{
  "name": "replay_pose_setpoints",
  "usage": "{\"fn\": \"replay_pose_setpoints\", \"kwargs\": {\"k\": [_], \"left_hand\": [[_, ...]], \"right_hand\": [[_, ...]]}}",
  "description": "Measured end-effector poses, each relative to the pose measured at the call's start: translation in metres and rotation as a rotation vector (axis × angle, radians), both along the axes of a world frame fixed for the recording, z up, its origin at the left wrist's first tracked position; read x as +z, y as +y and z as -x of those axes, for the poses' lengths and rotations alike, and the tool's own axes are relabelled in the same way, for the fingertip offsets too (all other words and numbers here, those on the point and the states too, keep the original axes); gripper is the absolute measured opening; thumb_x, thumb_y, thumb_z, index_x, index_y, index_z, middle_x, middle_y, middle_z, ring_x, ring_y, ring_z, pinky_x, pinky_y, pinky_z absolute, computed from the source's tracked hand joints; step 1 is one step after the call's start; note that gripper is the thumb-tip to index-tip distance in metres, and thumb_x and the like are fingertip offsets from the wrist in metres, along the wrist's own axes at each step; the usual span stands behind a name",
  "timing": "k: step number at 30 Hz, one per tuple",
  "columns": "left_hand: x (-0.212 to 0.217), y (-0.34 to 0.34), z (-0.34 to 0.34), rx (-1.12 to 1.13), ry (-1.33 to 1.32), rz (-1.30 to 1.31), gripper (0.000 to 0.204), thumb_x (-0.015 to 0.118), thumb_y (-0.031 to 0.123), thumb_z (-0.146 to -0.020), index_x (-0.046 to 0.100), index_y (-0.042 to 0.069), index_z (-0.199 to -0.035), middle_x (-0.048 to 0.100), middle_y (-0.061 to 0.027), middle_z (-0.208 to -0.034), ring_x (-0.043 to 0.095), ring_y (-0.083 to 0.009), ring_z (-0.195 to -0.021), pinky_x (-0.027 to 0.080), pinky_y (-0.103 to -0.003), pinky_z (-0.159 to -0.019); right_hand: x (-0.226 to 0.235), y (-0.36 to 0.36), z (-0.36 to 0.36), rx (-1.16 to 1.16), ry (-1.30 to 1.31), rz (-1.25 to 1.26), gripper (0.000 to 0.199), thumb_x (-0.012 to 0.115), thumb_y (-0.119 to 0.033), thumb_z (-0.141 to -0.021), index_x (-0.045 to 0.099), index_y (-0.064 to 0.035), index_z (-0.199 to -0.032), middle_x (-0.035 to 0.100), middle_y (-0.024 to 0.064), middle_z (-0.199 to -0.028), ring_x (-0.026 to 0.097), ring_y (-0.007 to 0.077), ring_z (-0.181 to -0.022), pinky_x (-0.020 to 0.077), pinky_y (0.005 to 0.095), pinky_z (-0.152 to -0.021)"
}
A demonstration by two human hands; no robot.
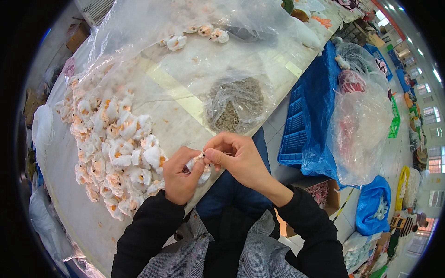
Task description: The person assembles small white stuffed duck toys by hand. They pick up a stuffed body, insert small black beads for eyes, and place the finished toy on the table. The process is repeated continuously.
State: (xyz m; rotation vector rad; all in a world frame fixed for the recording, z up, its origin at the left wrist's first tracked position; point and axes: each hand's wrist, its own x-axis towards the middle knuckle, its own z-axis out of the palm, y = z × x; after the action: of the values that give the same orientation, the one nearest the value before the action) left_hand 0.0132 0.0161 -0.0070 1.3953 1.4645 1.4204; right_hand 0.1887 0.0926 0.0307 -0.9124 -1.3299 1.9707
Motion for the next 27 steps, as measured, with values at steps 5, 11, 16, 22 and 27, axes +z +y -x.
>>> {"fn": "replay_pose_setpoints", "kwargs": {"k": [5, 11, 16, 22, 27], "left_hand": [[0.007, -0.002, 0.0, -0.018, 0.031, 0.079, 0.01, 0.072, 0.005, -0.091, 0.072, -0.002, -0.098, 0.067, -0.0083, -0.083, 0.061, -0.0155, -0.071, 0.045, -0.029, -0.062], [0.005, -0.002, 0.001, -0.024, 0.088, 0.077, 0.011, 0.071, 0.007, -0.089, 0.071, 0.0, -0.096, 0.065, -0.0113, -0.083, 0.061, -0.0223, -0.067, 0.046, -0.033, -0.06], [0.0, -0.002, 0.001, -0.06, 0.119, 0.057, 0.012, 0.07, 0.005, -0.087, 0.07, -0.001, -0.097, 0.065, -0.0135, -0.084, 0.061, -0.0268, -0.069, 0.047, -0.035, -0.062], [-0.006, -0.002, 0.001, -0.078, 0.125, 0.054, 0.012, 0.07, 0.005, -0.087, 0.07, -0.001, -0.098, 0.064, -0.0145, -0.085, 0.061, -0.0284, -0.069, 0.047, -0.036, -0.062], [-0.005, -0.003, 0.002, -0.111, 0.173, 0.07, 0.013, 0.069, 0.004, -0.086, 0.069, 0.0, -0.098, 0.063, -0.0152, -0.085, 0.061, -0.0313, -0.07, 0.047, -0.038, -0.061]], "right_hand": [[0.004, -0.006, 0.005, -0.091, -0.275, -0.253, 0.013, 0.073, -0.01, -0.098, 0.069, -0.0001, -0.106, 0.073, 0.006, -0.088, 0.069, 0.0105, -0.077, 0.055, 0.026, -0.07], [0.011, -0.004, 0.004, 0.043, -0.465, -0.601, 0.01, 0.073, -0.005, -0.094, 0.07, 0.0013, -0.101, 0.072, 0.0071, -0.083, 0.07, 0.0119, -0.075, 0.0546, 0.0266, -0.071], [0.009, 0.003, 0.003, 0.153, -0.472, -0.592, 0.007, 0.072, -0.004, -0.095, 0.068, 0.0012, -0.099, 0.072, 0.0075, -0.083, 0.07, 0.0135, -0.075, 0.0543, 0.028, -0.07], [0.007, 0.009, 0.002, 0.244, -0.511, -0.662, 0.005, 0.07, -0.002, -0.095, 0.067, 0.0007, -0.097, 0.07, 0.0093, -0.082, 0.07, 0.0154, -0.075, 0.0536, 0.0292, -0.069], [0.005, 0.01, 0.002, 0.284, -0.519, -0.711, 0.004, 0.069, -0.001, -0.094, 0.066, -0.0006, -0.097, 0.068, 0.0094, -0.083, 0.07, 0.017, -0.074, 0.0529, 0.0303, -0.067]]}}
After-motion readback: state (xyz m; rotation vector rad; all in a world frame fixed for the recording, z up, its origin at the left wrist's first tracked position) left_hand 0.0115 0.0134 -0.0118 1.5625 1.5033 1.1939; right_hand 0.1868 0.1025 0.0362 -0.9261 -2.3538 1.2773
